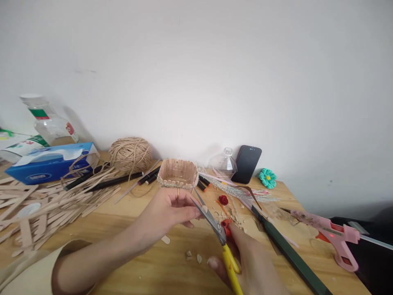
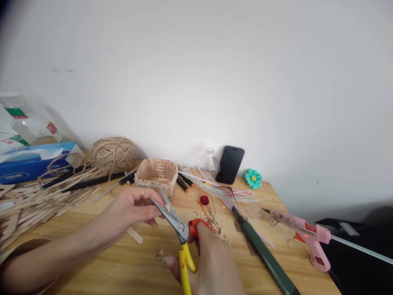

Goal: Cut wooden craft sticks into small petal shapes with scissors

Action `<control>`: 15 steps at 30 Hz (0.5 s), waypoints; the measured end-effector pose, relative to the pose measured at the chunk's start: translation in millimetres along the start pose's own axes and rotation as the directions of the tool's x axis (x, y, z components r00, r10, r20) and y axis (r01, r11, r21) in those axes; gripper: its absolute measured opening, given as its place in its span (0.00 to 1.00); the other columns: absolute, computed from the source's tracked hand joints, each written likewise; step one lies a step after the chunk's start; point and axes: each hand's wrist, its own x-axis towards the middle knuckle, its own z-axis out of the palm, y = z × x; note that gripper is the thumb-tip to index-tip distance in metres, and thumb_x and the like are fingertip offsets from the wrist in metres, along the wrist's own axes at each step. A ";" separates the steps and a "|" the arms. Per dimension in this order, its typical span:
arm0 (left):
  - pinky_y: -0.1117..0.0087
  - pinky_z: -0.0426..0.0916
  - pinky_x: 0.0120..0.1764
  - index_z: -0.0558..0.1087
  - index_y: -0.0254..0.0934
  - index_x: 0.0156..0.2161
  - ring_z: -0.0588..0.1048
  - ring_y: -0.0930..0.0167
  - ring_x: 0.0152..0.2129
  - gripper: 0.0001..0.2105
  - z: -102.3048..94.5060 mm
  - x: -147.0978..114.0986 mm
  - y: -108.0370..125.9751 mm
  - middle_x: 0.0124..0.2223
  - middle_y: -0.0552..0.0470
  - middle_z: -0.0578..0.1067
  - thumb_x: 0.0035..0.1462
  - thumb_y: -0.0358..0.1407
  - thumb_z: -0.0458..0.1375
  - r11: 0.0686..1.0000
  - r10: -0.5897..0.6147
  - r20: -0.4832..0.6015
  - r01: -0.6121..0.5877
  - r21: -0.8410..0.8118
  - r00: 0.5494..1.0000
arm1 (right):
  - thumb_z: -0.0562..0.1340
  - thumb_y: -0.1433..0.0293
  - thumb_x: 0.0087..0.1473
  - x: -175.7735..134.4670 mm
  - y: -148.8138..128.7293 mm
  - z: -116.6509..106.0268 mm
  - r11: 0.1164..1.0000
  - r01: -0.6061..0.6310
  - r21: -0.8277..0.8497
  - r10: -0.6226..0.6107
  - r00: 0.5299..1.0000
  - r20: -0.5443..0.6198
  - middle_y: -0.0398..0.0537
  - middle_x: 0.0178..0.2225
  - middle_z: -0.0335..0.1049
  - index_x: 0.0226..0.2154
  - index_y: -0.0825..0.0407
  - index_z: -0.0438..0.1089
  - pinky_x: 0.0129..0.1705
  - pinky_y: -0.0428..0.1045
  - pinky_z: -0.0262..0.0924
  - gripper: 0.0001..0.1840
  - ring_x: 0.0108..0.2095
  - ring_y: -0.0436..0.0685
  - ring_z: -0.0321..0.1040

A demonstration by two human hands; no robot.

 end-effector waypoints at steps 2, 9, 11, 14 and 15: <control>0.76 0.68 0.29 0.75 0.35 0.27 0.73 0.73 0.28 0.05 0.2 0.3 0.2 0.28 0.54 0.76 0.45 0.35 0.63 1.000 -0.001 -0.004 0.001 0.013 1.000 | 0.59 0.60 0.45 -0.7 -0.8 -1.8 1.000 0.007 0.025 -0.007 1.000 0.005 0.43 0.23 0.62 0.26 0.50 0.57 0.25 0.47 0.52 0.12 0.24 0.55 0.59; 0.75 0.68 0.29 0.76 0.35 0.26 0.73 0.73 0.27 0.05 0.4 -0.6 3.5 0.26 0.54 0.77 0.45 0.35 0.64 0.999 -0.039 -0.011 0.039 0.019 0.999 | 0.51 0.50 0.51 0.7 -0.2 -2.8 0.932 0.162 0.325 -0.196 0.978 0.077 0.37 0.20 0.48 0.24 0.50 0.54 0.23 0.47 0.42 0.20 0.22 0.51 0.45; 0.75 0.68 0.28 0.76 0.35 0.26 0.73 0.73 0.26 0.05 0.4 -0.7 4.7 0.26 0.54 0.77 0.44 0.35 0.64 0.998 -0.055 -0.008 0.055 -0.002 0.998 | 0.49 0.46 0.51 2.6 4.2 2.8 0.907 0.168 0.386 -0.217 0.973 0.085 0.37 0.20 0.46 0.24 0.49 0.54 0.22 0.46 0.41 0.24 0.21 0.50 0.44; 0.75 0.67 0.27 0.76 0.34 0.26 0.73 0.74 0.26 0.06 0.4 -0.3 6.0 0.25 0.54 0.77 0.42 0.35 0.65 0.996 -0.079 -0.010 0.079 -0.033 0.997 | 0.50 0.44 0.49 4.5 9.1 9.4 0.903 0.128 0.411 -0.182 0.979 0.095 0.37 0.21 0.45 0.24 0.49 0.55 0.21 0.46 0.41 0.25 0.21 0.50 0.45; 0.75 0.67 0.27 0.76 0.34 0.25 0.73 0.73 0.26 0.06 0.4 -0.2 6.2 0.25 0.54 0.77 0.42 0.35 0.65 0.995 -0.086 -0.011 0.086 -0.041 0.996 | 0.50 0.43 0.48 4.3 9.3 9.8 0.903 0.113 0.414 -0.173 0.979 0.109 0.37 0.21 0.44 0.24 0.49 0.54 0.21 0.46 0.41 0.26 0.21 0.50 0.45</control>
